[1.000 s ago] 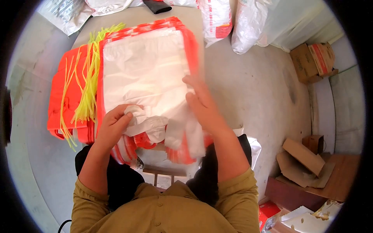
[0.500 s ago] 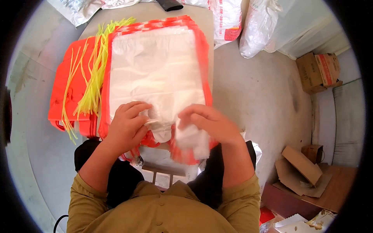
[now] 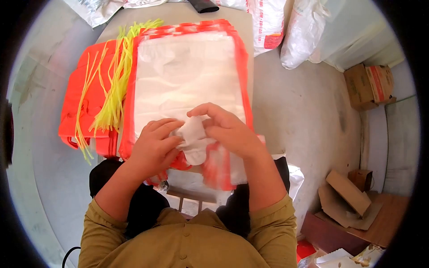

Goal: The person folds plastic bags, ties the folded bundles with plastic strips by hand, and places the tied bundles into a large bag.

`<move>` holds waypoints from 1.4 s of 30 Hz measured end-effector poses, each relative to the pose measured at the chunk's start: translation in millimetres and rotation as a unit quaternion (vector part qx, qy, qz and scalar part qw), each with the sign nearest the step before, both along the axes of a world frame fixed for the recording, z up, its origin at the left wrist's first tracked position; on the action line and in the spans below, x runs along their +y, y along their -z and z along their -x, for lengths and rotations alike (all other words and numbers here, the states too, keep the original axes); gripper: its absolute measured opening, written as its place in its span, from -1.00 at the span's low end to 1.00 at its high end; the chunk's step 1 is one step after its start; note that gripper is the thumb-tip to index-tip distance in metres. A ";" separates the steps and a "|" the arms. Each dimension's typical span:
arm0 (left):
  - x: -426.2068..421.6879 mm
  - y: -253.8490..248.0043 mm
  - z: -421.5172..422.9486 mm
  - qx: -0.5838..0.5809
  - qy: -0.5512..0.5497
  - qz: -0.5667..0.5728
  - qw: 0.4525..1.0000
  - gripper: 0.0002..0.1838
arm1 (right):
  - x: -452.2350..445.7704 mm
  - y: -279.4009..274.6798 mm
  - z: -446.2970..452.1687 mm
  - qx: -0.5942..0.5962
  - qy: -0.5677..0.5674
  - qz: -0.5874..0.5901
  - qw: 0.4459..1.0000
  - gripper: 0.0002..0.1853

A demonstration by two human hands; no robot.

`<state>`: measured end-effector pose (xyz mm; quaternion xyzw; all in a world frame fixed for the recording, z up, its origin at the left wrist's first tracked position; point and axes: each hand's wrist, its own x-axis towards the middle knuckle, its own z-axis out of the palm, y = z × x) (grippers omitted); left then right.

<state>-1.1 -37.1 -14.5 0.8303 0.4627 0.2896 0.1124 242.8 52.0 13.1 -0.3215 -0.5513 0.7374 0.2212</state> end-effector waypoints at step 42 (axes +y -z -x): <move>6.2 8.9 -8.5 -0.112 -0.096 0.014 0.989 -0.79 | -12.4 6.0 18.8 -0.092 -0.072 -0.528 0.841 -0.72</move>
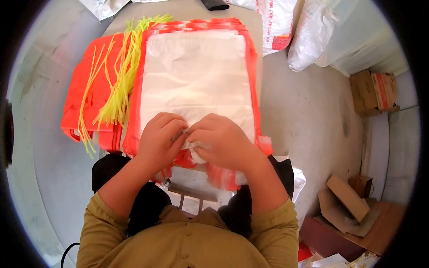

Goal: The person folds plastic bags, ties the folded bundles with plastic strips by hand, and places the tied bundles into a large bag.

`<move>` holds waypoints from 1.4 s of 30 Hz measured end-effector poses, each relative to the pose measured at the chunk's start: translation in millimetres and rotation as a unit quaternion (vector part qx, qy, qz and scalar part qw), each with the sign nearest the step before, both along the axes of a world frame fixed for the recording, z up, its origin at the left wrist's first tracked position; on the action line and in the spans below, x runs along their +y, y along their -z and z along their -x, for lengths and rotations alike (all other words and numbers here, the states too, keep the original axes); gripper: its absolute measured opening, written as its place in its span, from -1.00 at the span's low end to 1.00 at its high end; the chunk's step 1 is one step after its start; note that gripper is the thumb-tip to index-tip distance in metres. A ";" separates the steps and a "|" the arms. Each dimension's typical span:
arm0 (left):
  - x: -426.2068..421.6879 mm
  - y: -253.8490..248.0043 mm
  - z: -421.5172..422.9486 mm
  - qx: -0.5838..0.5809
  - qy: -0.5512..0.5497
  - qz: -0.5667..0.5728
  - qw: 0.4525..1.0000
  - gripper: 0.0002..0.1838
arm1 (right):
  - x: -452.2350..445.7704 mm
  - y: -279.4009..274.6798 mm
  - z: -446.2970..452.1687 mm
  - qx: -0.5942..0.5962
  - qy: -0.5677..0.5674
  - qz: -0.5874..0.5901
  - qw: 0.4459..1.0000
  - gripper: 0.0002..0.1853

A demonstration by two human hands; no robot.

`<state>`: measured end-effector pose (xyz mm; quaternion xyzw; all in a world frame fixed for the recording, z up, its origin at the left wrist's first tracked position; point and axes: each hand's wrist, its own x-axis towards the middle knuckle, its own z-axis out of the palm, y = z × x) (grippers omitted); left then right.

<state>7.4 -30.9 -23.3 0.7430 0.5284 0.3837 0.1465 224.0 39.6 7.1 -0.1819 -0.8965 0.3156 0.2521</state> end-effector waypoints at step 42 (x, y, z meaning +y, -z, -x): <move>-22.4 -22.1 62.5 -0.039 0.037 0.111 0.992 -0.75 | 3.1 -43.3 -18.5 -0.147 0.114 0.108 0.977 -0.82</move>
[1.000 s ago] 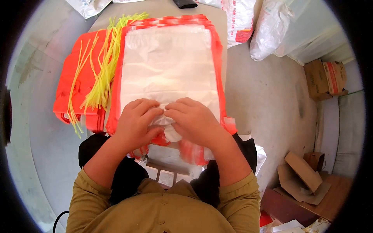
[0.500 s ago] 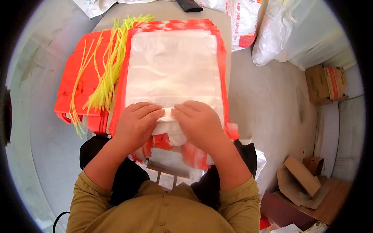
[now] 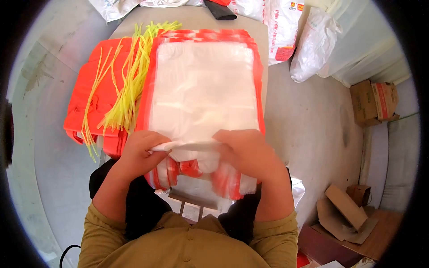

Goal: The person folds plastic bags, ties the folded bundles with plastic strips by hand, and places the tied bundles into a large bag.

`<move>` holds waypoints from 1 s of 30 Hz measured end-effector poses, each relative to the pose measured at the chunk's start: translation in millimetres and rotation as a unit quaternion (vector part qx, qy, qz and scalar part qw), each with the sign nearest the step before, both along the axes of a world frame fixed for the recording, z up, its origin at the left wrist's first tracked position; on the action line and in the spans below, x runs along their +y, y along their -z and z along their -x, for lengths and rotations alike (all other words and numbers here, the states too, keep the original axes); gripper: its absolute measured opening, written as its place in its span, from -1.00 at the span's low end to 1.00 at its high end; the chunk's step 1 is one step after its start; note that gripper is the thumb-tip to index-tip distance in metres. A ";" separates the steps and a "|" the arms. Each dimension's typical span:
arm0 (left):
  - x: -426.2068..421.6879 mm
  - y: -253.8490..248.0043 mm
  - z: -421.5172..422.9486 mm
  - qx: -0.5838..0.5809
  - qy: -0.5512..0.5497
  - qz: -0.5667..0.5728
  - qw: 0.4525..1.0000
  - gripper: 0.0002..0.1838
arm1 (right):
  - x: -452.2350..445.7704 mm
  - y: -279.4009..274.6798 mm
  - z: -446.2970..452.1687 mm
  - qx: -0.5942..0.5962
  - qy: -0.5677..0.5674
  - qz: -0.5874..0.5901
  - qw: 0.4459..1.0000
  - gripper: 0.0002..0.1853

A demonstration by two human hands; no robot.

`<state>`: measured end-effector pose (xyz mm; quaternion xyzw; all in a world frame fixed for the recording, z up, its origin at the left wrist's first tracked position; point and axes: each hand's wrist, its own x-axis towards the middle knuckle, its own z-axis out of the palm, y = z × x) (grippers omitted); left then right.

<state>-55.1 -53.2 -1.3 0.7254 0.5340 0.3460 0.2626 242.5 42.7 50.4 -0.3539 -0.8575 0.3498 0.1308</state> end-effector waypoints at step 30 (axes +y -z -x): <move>36.7 19.1 0.6 -0.128 -0.248 0.193 0.941 -0.73 | 27.7 37.0 -54.9 0.059 0.225 0.158 0.960 -0.58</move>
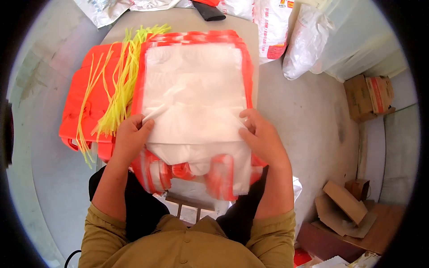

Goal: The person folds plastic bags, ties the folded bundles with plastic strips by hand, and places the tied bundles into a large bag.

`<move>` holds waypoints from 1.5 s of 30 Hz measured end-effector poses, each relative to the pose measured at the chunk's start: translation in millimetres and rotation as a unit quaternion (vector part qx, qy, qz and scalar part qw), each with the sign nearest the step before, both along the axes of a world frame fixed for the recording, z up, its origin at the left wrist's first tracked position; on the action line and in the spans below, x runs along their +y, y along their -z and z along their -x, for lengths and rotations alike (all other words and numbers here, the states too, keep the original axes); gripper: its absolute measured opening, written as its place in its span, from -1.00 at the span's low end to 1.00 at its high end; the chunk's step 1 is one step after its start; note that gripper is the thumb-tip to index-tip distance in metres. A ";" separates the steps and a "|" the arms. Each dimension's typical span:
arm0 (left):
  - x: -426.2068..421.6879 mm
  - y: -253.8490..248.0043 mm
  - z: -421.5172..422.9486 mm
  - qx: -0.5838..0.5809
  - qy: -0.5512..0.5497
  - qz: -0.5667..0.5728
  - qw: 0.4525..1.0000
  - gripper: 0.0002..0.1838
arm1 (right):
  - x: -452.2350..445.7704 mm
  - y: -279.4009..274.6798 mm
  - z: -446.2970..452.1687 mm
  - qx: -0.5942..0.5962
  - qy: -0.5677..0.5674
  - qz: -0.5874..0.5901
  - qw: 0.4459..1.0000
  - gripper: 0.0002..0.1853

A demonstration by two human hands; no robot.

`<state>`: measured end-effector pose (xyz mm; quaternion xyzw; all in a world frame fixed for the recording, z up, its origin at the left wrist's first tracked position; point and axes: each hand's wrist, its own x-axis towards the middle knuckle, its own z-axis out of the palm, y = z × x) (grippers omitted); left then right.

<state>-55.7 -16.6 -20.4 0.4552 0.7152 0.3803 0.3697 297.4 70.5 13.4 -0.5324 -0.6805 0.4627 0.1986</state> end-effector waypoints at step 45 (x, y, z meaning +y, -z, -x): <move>-24.4 -4.0 7.9 -0.105 0.057 -0.138 0.983 -0.85 | 0.8 0.2 -10.0 0.177 0.034 0.003 0.984 -0.79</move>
